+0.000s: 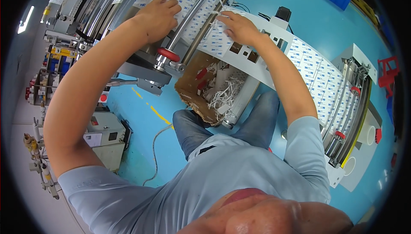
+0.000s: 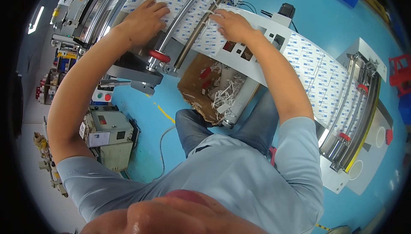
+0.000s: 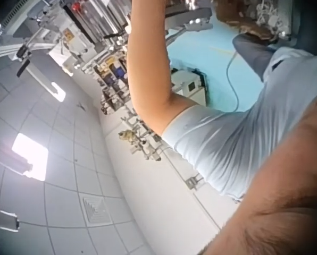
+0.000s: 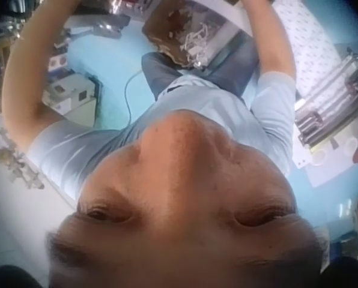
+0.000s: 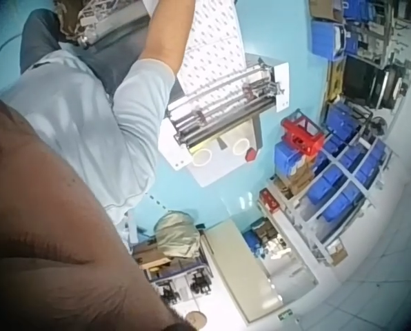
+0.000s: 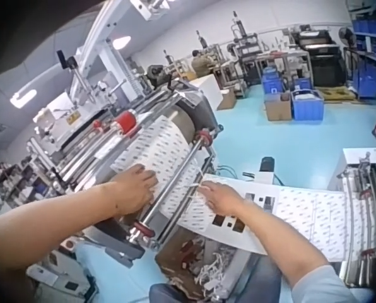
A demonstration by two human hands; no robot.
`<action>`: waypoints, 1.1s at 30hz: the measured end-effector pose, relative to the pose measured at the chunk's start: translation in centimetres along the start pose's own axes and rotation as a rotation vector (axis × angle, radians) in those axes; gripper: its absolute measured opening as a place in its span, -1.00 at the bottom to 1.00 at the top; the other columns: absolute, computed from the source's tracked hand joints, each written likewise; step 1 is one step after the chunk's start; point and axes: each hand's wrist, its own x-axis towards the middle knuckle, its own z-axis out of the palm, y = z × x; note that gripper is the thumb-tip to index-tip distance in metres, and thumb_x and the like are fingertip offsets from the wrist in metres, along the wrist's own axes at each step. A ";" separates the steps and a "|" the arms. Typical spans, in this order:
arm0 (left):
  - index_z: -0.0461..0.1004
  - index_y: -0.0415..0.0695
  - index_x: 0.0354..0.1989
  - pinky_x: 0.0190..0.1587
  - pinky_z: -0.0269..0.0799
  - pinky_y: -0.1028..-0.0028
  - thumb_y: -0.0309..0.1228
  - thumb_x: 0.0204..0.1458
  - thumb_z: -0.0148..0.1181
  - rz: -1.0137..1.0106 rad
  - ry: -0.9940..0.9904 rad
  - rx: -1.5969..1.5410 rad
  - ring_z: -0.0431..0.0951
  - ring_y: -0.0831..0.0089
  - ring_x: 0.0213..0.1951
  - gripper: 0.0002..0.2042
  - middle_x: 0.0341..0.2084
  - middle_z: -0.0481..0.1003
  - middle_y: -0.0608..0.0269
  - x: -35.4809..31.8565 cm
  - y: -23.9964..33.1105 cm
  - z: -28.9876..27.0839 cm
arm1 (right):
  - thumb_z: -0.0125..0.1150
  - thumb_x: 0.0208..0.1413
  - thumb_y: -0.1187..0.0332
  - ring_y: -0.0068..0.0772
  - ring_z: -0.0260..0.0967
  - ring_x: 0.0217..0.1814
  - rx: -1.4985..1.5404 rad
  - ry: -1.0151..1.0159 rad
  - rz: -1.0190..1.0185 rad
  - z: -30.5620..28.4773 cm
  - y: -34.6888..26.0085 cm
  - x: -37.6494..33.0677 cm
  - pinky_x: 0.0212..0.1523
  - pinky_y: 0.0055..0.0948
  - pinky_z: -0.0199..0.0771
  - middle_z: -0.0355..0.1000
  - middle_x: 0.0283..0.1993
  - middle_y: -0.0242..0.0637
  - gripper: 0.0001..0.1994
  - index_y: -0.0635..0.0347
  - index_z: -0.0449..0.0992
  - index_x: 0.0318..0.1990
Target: Operate an industrial label machine to process adhesive sheets and collect waste materials.
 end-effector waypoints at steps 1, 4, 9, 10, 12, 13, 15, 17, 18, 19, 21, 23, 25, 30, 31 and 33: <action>0.58 -0.01 -0.28 0.25 -0.06 0.24 -0.35 -0.01 0.00 0.022 0.058 0.017 0.12 0.33 0.22 -0.78 0.03 0.33 0.21 -0.6 -0.1 0.2 | 0.10 -0.01 0.43 -0.10 0.24 0.11 -0.039 -0.019 0.030 -0.1 0.2 -0.3 0.05 -0.28 0.34 0.15 0.22 -0.22 -0.55 0.04 0.29 0.11; 0.58 0.00 -0.27 0.26 -0.08 0.24 -0.35 0.00 -0.01 0.037 0.121 0.029 0.11 0.33 0.23 -0.78 0.04 0.32 0.22 -1.3 0.1 0.5 | 0.13 0.00 0.41 -0.17 0.31 0.02 0.182 0.085 0.184 -0.4 0.7 -0.8 -0.01 -0.36 0.37 0.10 0.25 -0.22 -0.61 0.08 0.36 0.05; 0.57 -0.01 -0.24 0.28 -0.12 0.23 -0.34 0.00 0.00 0.027 0.074 0.040 0.09 0.33 0.25 -0.77 0.08 0.30 0.22 -1.5 0.4 0.5 | 0.15 0.03 0.36 -0.43 0.35 -0.15 0.729 0.164 0.392 -0.2 1.5 -0.7 -0.10 -0.49 0.38 0.34 0.03 -0.34 -0.74 0.13 0.49 -0.10; 0.57 -0.02 -0.23 0.28 -0.13 0.22 -0.34 0.00 0.01 0.029 0.053 0.052 0.08 0.32 0.25 -0.77 0.09 0.29 0.21 -1.5 0.4 0.4 | 0.14 0.05 0.35 -0.51 0.35 -0.19 0.870 0.156 0.508 -0.2 1.5 -0.9 -0.13 -0.53 0.37 0.43 -0.08 -0.39 -0.78 0.13 0.53 -0.14; 0.57 -0.02 -0.22 0.29 -0.14 0.22 -0.34 -0.01 0.02 0.027 0.036 0.063 0.08 0.32 0.26 -0.76 0.10 0.28 0.21 -1.5 0.4 0.2 | 0.14 0.05 0.34 -0.54 0.35 -0.22 1.040 0.221 0.522 -0.4 1.6 -1.2 -0.16 -0.56 0.36 0.45 -0.18 -0.41 -0.79 0.14 0.53 -0.15; 0.56 -0.03 -0.21 0.29 -0.15 0.21 -0.34 -0.01 0.03 0.026 0.024 0.050 0.07 0.32 0.26 -0.76 0.10 0.28 0.21 -1.5 0.4 0.1 | 0.13 0.06 0.34 -0.57 0.36 -0.26 1.193 0.280 0.587 -0.5 1.6 -1.4 -0.20 -0.58 0.36 0.48 -0.28 -0.43 -0.79 0.15 0.54 -0.16; 0.56 -0.03 -0.20 0.29 -0.16 0.21 -0.34 -0.02 0.04 0.024 0.013 0.035 0.07 0.32 0.26 -0.76 0.11 0.27 0.20 -1.6 0.6 0.0 | 0.12 0.06 0.34 -0.59 0.36 -0.28 1.260 0.331 0.672 -0.8 1.4 -1.3 -0.25 -0.60 0.35 0.48 -0.29 -0.42 -0.80 0.18 0.54 -0.19; 0.56 -0.02 -0.18 0.30 -0.18 0.21 -0.34 -0.03 0.04 0.022 -0.017 0.049 0.05 0.32 0.27 -0.75 0.12 0.26 0.20 -1.6 0.6 -0.2 | 0.12 0.06 0.34 -0.61 0.36 -0.31 1.314 0.385 0.784 -1.1 1.1 -0.8 -0.30 -0.61 0.35 0.48 -0.30 -0.41 -0.81 0.21 0.55 -0.21; 0.56 -0.02 -0.18 0.30 -0.18 0.21 -0.34 -0.03 0.04 0.018 -0.012 0.046 0.05 0.32 0.27 -0.75 0.12 0.26 0.20 -1.6 0.6 -0.2 | 0.11 0.06 0.35 -0.61 0.36 -0.36 1.316 0.396 0.849 -1.3 0.9 -0.4 -0.34 -0.61 0.35 0.47 -0.31 -0.39 -0.80 0.23 0.55 -0.22; 0.55 -0.01 -0.17 0.30 -0.19 0.21 -0.33 -0.03 0.04 0.017 -0.028 0.044 0.05 0.32 0.27 -0.74 0.13 0.25 0.20 -1.6 0.6 -0.3 | 0.11 0.06 0.35 -0.61 0.36 -0.40 1.317 0.406 0.914 -1.4 0.6 0.0 -0.39 -0.62 0.35 0.47 -0.33 -0.38 -0.80 0.25 0.54 -0.23; 0.55 0.00 -0.16 0.30 -0.20 0.21 -0.32 -0.03 0.04 0.015 -0.044 0.039 0.04 0.32 0.27 -0.73 0.13 0.25 0.20 -1.6 0.6 -0.3 | 0.11 0.06 0.34 -0.59 0.36 -0.43 1.241 0.399 0.960 -1.4 0.0 0.5 -0.42 -0.62 0.35 0.47 -0.35 -0.36 -0.78 0.28 0.53 -0.21; 0.55 0.02 -0.15 0.30 -0.21 0.20 -0.29 -0.03 0.06 0.017 -0.024 0.045 0.03 0.33 0.28 -0.73 0.13 0.25 0.21 -1.7 0.6 -0.2 | 0.11 0.05 0.34 -0.57 0.36 -0.46 1.166 0.390 1.002 -1.3 -0.6 0.5 -0.45 -0.62 0.35 0.47 -0.36 -0.34 -0.76 0.31 0.52 -0.20; 0.54 0.02 -0.15 0.30 -0.21 0.20 -0.28 -0.05 0.08 0.015 -0.017 0.052 0.03 0.33 0.28 -0.72 0.13 0.25 0.21 -1.8 0.6 -0.2 | 0.11 0.03 0.34 -0.51 0.39 -0.47 0.903 0.281 1.017 -1.2 -1.2 0.3 -0.46 -0.59 0.36 0.47 -0.40 -0.27 -0.71 0.38 0.47 -0.15; 0.54 0.03 -0.14 0.31 -0.22 0.20 -0.25 -0.10 0.15 0.022 -0.038 0.039 0.03 0.34 0.28 -0.70 0.13 0.25 0.23 -1.6 0.5 -0.2 | 0.13 0.00 0.33 -0.42 0.43 -0.42 0.679 0.408 1.045 -1.6 -1.8 0.1 -0.42 -0.52 0.39 0.47 -0.34 -0.18 -0.55 0.45 0.31 0.01; 0.54 0.04 -0.14 0.31 -0.22 0.20 -0.25 -0.11 0.16 0.024 -0.046 0.029 0.03 0.34 0.28 -0.69 0.13 0.25 0.23 -1.6 0.4 -0.3 | 0.13 -0.01 0.33 -0.41 0.44 -0.40 0.656 0.474 1.009 -1.8 -1.9 0.2 -0.41 -0.52 0.40 0.46 -0.29 -0.14 -0.47 0.46 0.21 0.10; 0.54 0.05 -0.13 0.31 -0.23 0.19 -0.25 -0.12 0.17 0.023 -0.053 0.019 0.03 0.34 0.27 -0.68 0.13 0.25 0.24 -1.6 0.4 -0.3 | 0.14 -0.02 0.33 -0.40 0.44 -0.38 0.633 0.539 0.970 -2.1 -2.2 0.3 -0.40 -0.52 0.41 0.46 -0.23 -0.10 -0.37 0.47 0.11 0.18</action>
